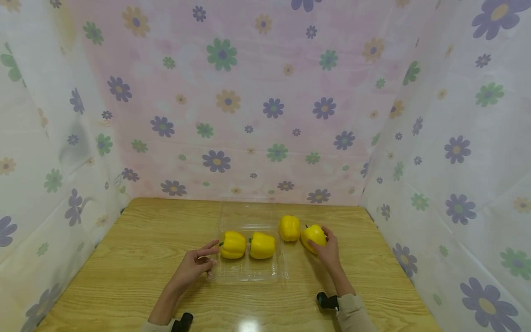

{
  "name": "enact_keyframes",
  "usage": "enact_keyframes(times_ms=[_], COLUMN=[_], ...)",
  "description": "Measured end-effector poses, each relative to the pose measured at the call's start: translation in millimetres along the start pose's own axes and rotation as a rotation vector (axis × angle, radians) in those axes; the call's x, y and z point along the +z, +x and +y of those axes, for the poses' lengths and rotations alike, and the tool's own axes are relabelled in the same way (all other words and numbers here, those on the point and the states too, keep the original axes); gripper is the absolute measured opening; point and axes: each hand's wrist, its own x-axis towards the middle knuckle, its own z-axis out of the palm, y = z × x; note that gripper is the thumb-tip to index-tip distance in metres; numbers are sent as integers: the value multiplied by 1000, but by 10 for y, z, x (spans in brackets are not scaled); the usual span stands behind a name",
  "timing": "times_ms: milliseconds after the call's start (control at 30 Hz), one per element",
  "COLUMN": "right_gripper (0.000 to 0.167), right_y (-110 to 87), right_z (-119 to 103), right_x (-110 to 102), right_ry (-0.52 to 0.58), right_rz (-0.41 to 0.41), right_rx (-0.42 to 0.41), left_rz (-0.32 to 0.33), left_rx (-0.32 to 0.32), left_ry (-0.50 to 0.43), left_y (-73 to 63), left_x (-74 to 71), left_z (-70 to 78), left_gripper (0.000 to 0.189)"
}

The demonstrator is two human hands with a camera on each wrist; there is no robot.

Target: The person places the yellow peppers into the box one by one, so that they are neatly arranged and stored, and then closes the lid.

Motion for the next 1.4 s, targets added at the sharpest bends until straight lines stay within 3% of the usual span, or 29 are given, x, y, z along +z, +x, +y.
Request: enact_keyframes(times_ms=[500, 867, 1133, 1400], right_gripper=[71, 75, 74, 70], right_y=[141, 95, 77, 69], right_z=[24, 39, 50, 59], right_x=[-119, -152, -161, -145], right_ry=[-71, -1, 13, -3], right_rz=[-113, -104, -93, -68], right_rx=[-35, -30, -27, -25], left_rz=[22, 7, -12, -9], left_rx=[0, 16, 49, 43], left_ry=[8, 2, -4, -13], left_y=[-8, -9, -8, -13], left_x=[15, -8, 6, -1], left_z=[-6, -44, -40, -34], left_gripper=[46, 48, 49, 48])
